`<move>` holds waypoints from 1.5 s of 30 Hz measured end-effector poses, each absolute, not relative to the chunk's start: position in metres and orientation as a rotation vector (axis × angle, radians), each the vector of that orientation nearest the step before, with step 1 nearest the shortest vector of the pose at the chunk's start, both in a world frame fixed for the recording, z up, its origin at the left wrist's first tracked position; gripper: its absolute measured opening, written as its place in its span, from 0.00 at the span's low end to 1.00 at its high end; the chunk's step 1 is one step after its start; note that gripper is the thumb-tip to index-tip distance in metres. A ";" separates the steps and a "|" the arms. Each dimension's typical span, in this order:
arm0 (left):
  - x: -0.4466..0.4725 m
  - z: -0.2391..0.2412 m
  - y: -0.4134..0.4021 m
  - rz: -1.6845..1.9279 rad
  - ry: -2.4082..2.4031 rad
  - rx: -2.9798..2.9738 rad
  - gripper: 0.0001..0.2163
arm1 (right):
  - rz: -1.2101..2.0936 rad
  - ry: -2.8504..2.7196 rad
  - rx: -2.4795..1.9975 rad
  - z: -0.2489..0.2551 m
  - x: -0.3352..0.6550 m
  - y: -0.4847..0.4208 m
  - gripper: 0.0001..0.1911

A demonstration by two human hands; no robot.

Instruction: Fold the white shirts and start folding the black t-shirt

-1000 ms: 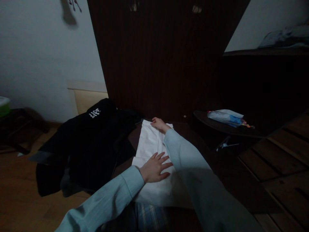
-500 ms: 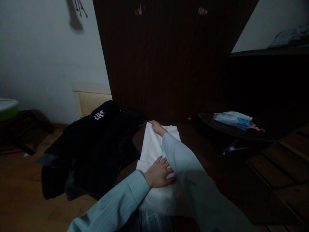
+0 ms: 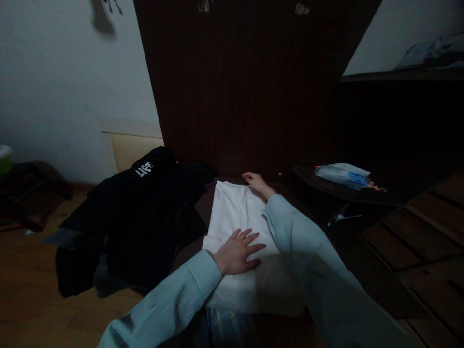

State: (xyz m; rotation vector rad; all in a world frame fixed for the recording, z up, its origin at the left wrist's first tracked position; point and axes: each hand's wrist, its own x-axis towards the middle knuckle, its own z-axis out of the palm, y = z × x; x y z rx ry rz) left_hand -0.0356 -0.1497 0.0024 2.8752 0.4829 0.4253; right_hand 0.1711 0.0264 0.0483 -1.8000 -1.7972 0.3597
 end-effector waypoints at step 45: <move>-0.034 0.003 -0.148 0.362 0.516 2.790 0.27 | 0.192 -1.842 -2.237 -0.001 0.111 -0.043 0.36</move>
